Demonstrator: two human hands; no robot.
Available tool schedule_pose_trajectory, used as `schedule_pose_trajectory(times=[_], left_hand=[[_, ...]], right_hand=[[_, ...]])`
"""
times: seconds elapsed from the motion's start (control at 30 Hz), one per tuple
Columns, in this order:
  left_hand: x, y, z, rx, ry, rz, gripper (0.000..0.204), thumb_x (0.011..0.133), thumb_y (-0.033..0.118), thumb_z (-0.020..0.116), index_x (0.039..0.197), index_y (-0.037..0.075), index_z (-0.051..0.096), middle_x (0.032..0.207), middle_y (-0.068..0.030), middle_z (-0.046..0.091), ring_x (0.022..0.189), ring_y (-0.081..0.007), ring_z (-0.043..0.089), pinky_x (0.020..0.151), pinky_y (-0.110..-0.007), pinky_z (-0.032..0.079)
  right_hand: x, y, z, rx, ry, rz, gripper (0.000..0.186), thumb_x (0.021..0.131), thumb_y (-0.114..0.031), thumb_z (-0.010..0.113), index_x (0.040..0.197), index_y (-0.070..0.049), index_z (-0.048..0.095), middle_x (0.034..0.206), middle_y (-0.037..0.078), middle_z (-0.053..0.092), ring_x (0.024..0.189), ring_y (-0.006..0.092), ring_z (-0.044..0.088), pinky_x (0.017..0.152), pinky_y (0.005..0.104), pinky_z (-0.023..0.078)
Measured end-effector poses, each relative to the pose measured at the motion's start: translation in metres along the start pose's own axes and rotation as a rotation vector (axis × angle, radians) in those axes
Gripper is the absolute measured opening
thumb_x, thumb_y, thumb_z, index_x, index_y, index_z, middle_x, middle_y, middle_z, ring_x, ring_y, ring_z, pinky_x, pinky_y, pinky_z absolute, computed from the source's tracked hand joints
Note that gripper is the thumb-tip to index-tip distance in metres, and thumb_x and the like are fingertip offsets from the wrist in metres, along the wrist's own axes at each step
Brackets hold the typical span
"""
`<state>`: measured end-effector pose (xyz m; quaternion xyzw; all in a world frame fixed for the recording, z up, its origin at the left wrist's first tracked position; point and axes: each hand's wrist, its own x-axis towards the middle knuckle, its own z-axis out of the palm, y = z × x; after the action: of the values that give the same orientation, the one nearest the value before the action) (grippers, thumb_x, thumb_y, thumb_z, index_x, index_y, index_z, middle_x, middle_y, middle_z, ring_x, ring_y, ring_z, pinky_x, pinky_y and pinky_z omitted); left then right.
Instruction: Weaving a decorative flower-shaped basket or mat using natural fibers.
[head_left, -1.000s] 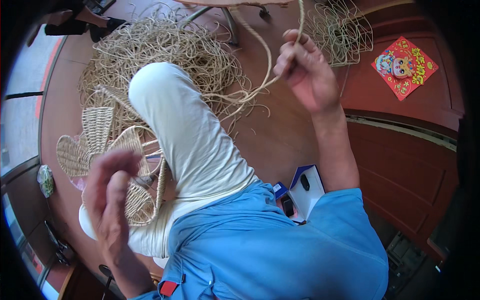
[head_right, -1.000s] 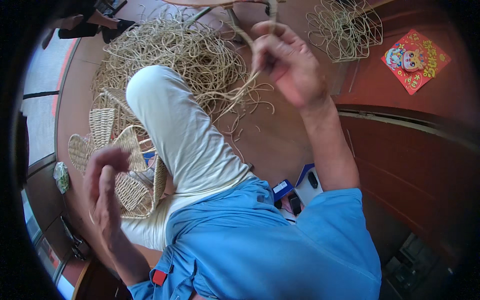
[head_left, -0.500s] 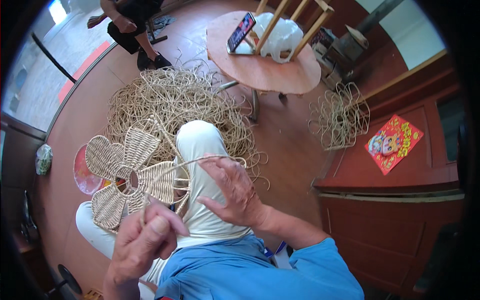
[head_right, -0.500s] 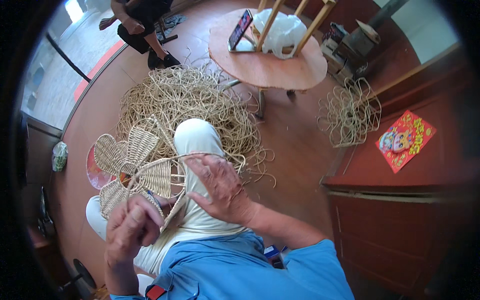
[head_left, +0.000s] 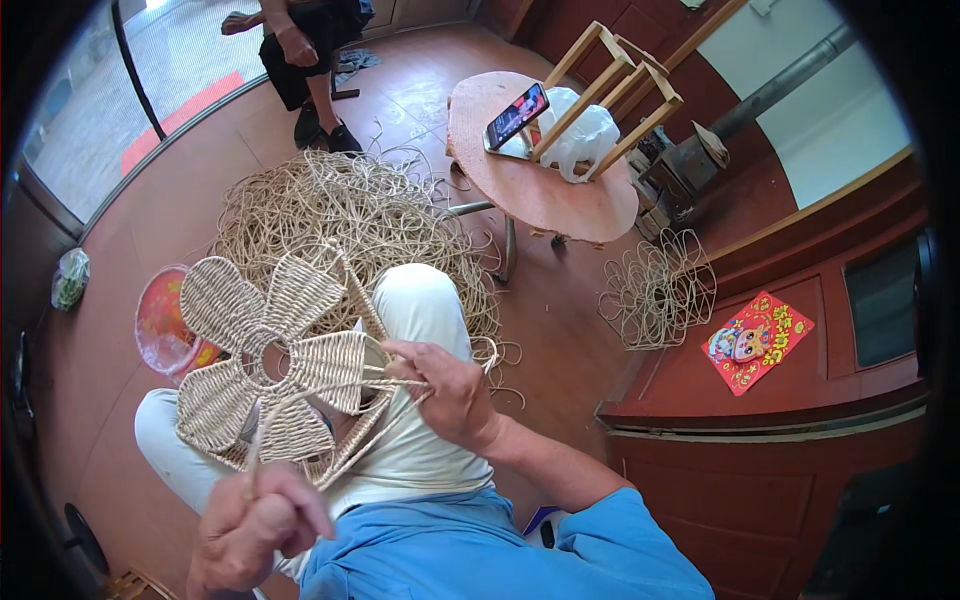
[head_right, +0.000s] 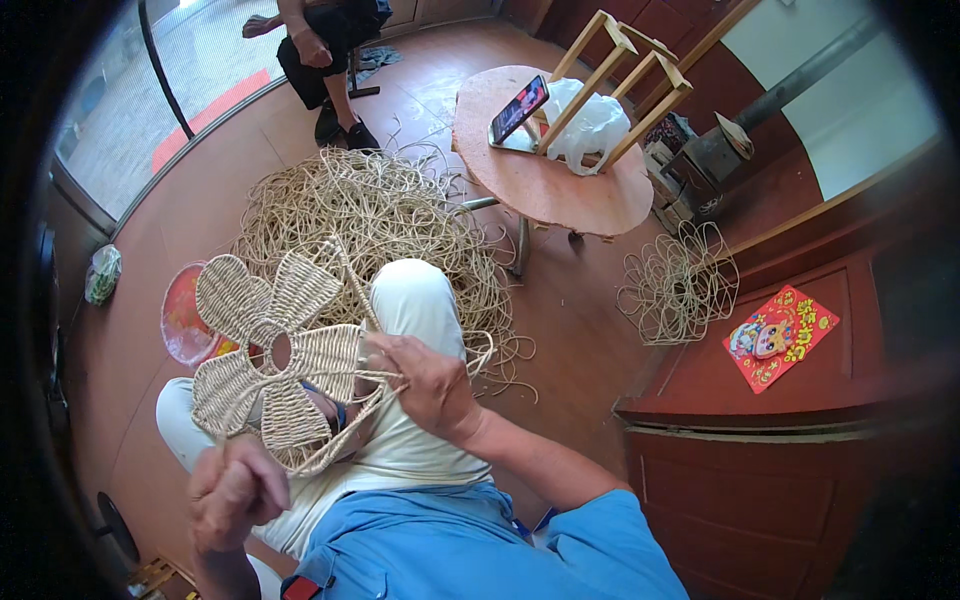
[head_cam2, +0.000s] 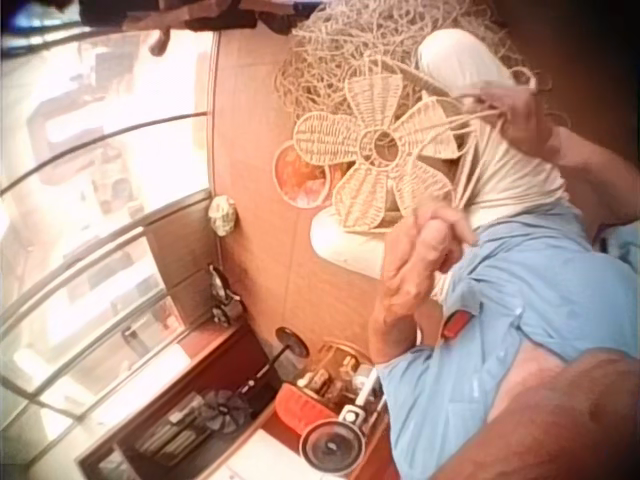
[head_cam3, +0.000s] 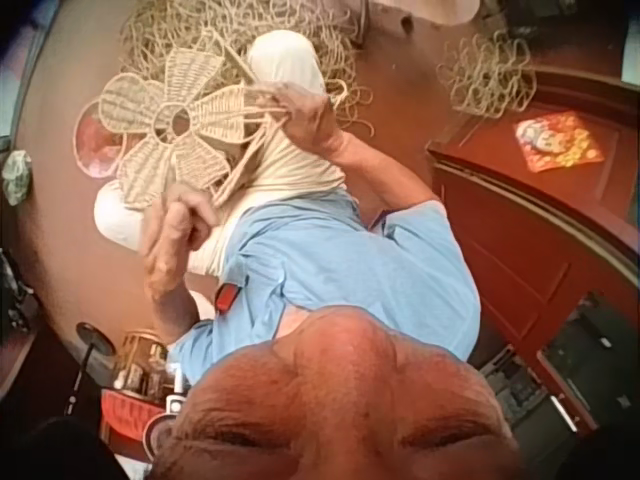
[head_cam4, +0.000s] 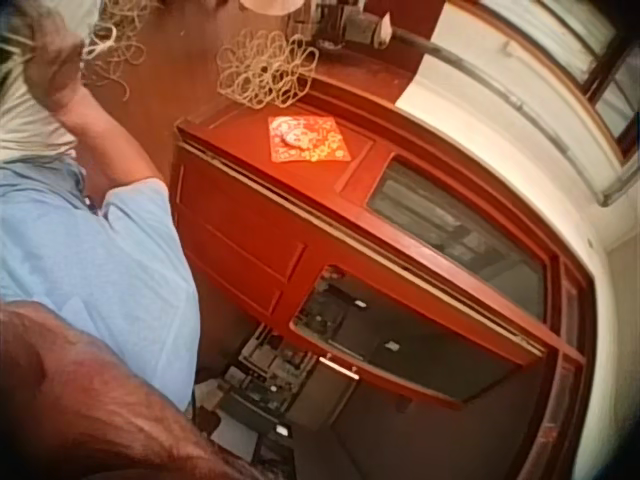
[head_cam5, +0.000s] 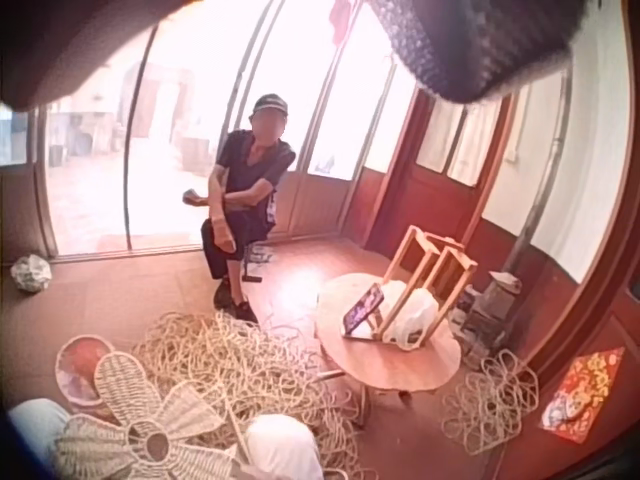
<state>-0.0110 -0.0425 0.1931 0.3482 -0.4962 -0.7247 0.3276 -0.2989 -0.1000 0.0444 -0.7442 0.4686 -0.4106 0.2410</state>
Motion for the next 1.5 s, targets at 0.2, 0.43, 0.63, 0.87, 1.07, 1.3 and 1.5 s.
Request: schedule_pose_trajectory(times=[0.2,0.43,0.63,0.87,1.07,1.3,1.5], left_hand=[[-0.051,-0.028,-0.074,-0.260,0.509,0.365,0.039,0.120,0.037,0.047,0.093,0.009,0.051,0.062,0.0045,0.038,0.045,-0.0047,0.029,0.040,-0.024,0.034],[-0.168,-0.045,-0.200,-0.372,0.833,0.479,0.027,0.121,0.027,0.045,0.103,0.008,0.052,0.071,0.0028,0.033,0.053,-0.0050,0.026,0.045,-0.022,0.030],[-0.254,-0.096,-0.272,-0.394,1.062,0.416,0.027,0.120,0.029,0.050,0.109,0.006,0.058,0.068,0.0037,0.031,0.054,-0.0062,0.022,0.045,-0.024,0.025],[-0.375,-0.146,-0.357,-0.262,1.505,0.242,0.025,0.118,0.033,0.055,0.109,0.010,0.060,0.066,0.0064,0.034,0.047,-0.0041,0.024,0.040,-0.024,0.022],[-0.502,-0.188,-0.412,-0.050,1.917,-0.051,0.028,0.114,0.040,0.057,0.117,0.013,0.061,0.075,0.0068,0.040,0.053,-0.0054,0.031,0.047,-0.024,0.028],[-0.602,-0.197,-0.417,0.091,1.905,-0.811,0.039,0.113,0.048,0.049,0.129,0.016,0.063,0.109,0.0010,0.063,0.090,-0.0171,0.062,0.083,-0.032,0.049],[-0.447,-0.175,-0.372,1.101,1.156,-0.843,0.060,0.111,0.043,0.062,0.151,-0.003,0.059,0.151,-0.0224,0.064,0.140,-0.0338,0.059,0.121,-0.039,0.041]], right_hand=[[0.005,0.063,-0.045,0.083,-0.040,0.340,0.015,0.107,-0.013,0.066,0.102,-0.001,0.073,0.091,0.010,0.074,0.085,0.0147,0.071,0.077,0.0327,0.057],[0.050,0.147,-0.132,-0.176,0.198,0.420,0.045,0.110,-0.042,0.069,0.086,-0.004,0.071,0.076,-0.004,0.062,0.073,0.0075,0.053,0.066,0.0288,0.044],[0.078,0.153,-0.151,0.084,-0.102,0.642,0.032,0.102,-0.041,0.082,0.081,-0.022,0.065,0.066,-0.017,0.044,0.055,-0.0022,0.030,0.049,0.0230,0.018],[0.085,0.155,-0.169,0.549,-0.534,0.740,0.028,0.101,-0.035,0.082,0.091,-0.020,0.061,0.074,-0.016,0.046,0.062,-0.0017,0.033,0.054,0.0202,0.022],[0.073,0.166,-0.173,0.621,-0.532,0.833,0.024,0.104,-0.035,0.078,0.099,-0.016,0.064,0.077,-0.013,0.044,0.063,-0.0006,0.032,0.055,0.0197,0.024],[0.068,0.154,-0.179,0.632,-0.444,0.917,0.029,0.111,-0.041,0.068,0.106,-0.012,0.068,0.079,-0.013,0.046,0.064,-0.0013,0.032,0.055,0.0183,0.023],[0.090,0.079,-0.155,0.416,-0.496,0.665,0.027,0.112,-0.037,0.066,0.104,-0.012,0.070,0.083,-0.012,0.052,0.068,-0.0006,0.035,0.059,0.0186,0.028]])
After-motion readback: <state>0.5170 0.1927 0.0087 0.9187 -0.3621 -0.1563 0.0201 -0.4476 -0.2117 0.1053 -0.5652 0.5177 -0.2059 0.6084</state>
